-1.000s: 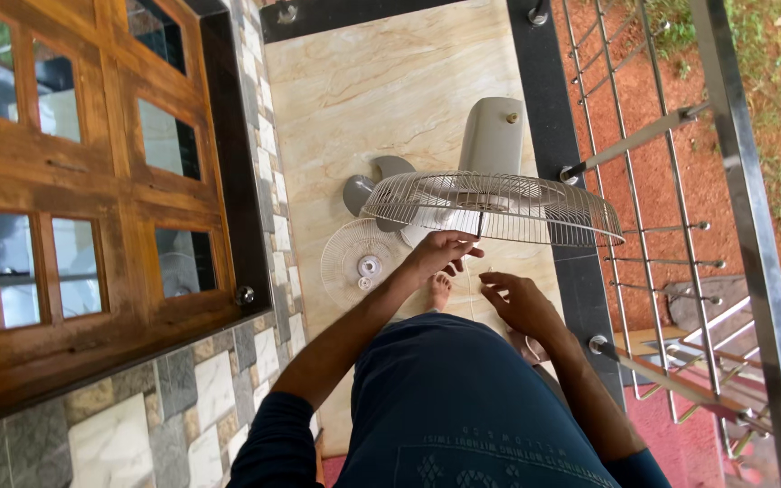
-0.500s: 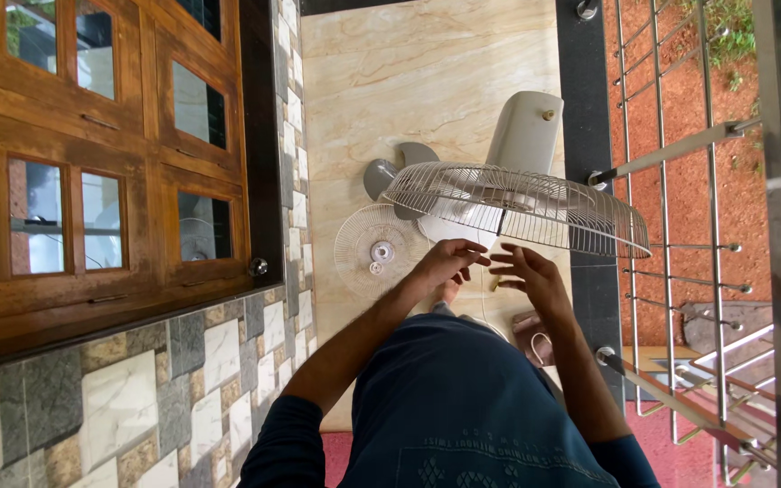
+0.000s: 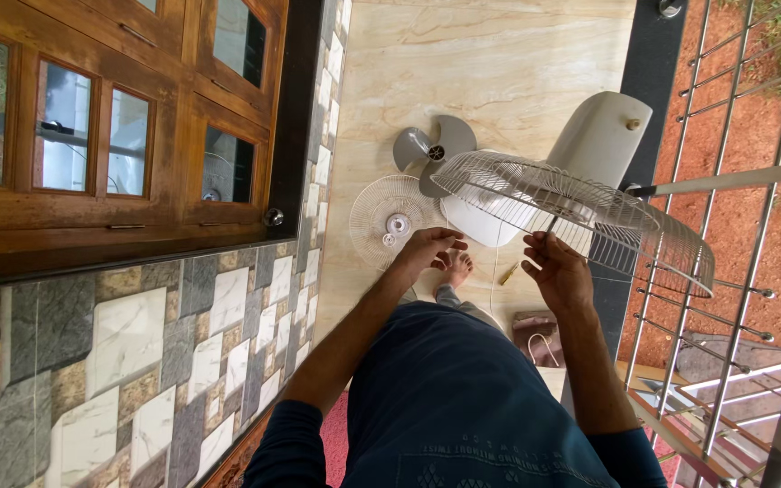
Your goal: The person assembles a white pedestal fan by attaching the motor housing to the stand, inserting the fan blades, and securing the front cage. The person then coils the power cord.
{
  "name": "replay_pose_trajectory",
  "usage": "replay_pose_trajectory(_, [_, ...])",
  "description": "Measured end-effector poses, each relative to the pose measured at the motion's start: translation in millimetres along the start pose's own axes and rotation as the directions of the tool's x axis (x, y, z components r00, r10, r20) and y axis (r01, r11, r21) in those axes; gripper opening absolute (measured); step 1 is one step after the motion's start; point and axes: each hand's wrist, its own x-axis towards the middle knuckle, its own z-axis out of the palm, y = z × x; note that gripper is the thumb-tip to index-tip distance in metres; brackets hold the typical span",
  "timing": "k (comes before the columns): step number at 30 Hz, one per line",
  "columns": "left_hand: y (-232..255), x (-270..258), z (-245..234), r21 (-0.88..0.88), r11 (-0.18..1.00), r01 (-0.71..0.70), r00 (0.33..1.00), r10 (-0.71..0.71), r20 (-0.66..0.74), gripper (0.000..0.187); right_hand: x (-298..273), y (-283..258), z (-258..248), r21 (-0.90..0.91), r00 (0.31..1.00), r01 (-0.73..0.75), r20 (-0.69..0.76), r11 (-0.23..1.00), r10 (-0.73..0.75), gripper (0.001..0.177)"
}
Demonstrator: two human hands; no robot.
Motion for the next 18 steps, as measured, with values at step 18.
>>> replay_pose_trajectory(18, [19.1,10.8,-138.4,0.019,1.000,0.008,1.000,-0.008,0.010,0.024,-2.9,62.8,38.5,-0.112,0.922,0.091,-0.366,0.989,-0.127,0.023])
